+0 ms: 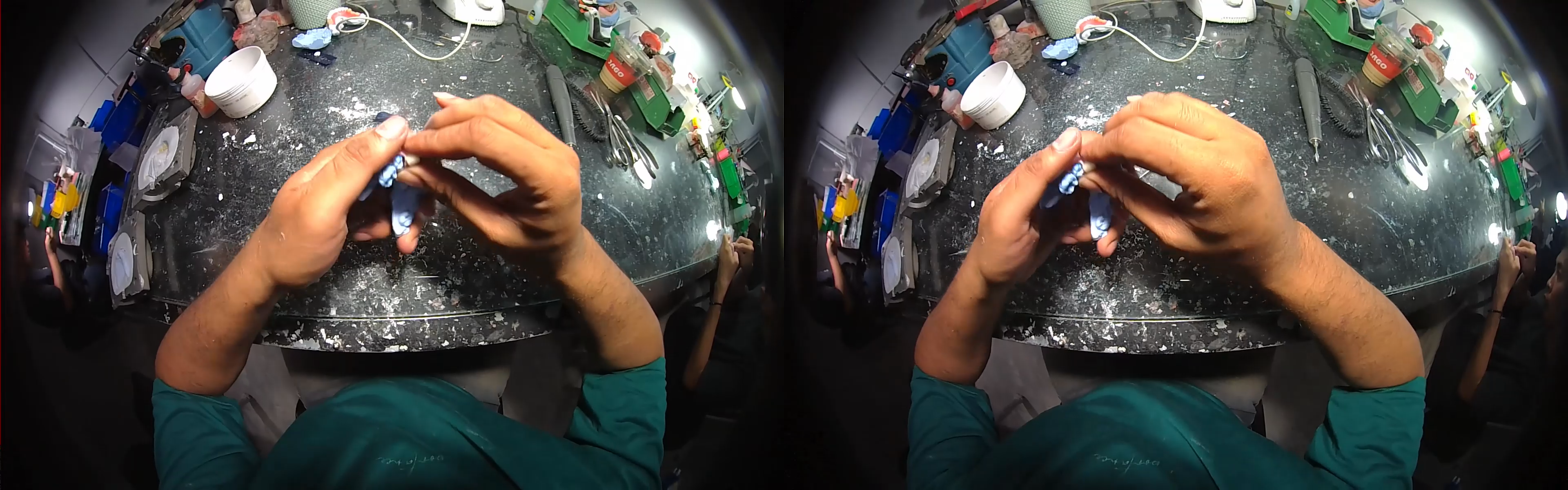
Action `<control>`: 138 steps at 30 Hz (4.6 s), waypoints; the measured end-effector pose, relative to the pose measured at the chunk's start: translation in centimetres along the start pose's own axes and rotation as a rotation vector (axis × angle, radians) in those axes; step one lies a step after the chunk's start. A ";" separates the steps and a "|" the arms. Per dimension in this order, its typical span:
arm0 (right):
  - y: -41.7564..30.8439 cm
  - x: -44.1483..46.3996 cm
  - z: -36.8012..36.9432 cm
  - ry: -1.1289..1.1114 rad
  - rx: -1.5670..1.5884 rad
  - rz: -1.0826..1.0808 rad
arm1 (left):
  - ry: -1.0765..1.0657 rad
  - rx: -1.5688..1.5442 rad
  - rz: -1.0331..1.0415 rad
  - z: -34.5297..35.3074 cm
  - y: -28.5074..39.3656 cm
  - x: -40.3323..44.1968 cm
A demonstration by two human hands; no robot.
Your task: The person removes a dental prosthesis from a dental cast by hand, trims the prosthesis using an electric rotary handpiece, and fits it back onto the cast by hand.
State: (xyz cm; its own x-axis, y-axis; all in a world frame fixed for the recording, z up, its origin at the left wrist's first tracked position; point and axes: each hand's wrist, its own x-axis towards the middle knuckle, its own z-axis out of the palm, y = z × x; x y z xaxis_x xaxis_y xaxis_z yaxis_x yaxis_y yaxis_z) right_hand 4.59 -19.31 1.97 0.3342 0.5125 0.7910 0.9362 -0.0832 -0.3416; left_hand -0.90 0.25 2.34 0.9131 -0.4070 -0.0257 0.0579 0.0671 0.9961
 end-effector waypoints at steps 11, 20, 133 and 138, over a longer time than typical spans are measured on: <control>-1.4 -0.4 0.3 0.047 0.600 0.393 | 0.088 -0.395 0.194 0.9 -0.4 0.0; -1.5 0.0 0.1 0.050 0.465 0.242 | 0.071 -0.550 0.181 2.6 0.0 -0.3; -2.9 0.3 -0.1 -0.153 -0.229 -0.109 | 0.343 -0.389 0.395 3.0 -1.2 0.1; -3.1 0.0 0.1 -0.134 -0.216 -0.063 | 0.391 -0.440 0.399 2.7 -2.2 0.1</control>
State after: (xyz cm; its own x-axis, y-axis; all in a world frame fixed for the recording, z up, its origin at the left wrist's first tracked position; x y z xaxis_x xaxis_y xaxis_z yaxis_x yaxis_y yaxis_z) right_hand 1.67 -18.93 2.96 0.2703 0.6297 0.7283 0.9611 -0.2209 -0.1657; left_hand -2.02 -2.39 0.39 0.9718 0.0764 0.2232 -0.2286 0.5385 0.8110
